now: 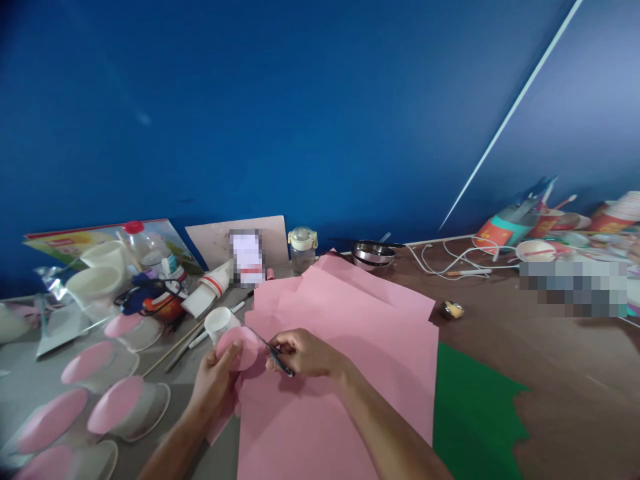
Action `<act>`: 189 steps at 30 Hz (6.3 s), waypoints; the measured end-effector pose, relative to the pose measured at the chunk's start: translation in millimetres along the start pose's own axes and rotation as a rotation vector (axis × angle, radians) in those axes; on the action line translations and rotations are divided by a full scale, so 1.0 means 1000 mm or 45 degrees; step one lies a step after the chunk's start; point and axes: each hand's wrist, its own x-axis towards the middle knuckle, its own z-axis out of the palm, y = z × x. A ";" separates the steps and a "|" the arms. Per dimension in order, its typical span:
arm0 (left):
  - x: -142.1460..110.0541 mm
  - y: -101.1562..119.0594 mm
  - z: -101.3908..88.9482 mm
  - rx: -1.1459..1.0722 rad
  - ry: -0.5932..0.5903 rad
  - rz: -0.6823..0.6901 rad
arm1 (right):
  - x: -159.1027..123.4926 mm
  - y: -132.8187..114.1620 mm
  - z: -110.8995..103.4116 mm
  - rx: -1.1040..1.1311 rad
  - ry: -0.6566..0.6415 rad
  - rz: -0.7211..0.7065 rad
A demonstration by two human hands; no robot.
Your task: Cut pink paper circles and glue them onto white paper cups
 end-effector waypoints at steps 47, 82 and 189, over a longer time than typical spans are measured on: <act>-0.007 0.002 0.002 -0.113 -0.243 -0.147 | -0.006 -0.007 -0.013 -0.006 -0.081 0.054; -0.009 0.006 0.003 -0.062 -0.276 -0.252 | -0.009 -0.003 -0.024 -0.109 -0.169 0.089; -0.002 -0.001 0.000 -0.151 -0.356 -0.093 | 0.005 0.003 0.026 -1.369 0.684 0.168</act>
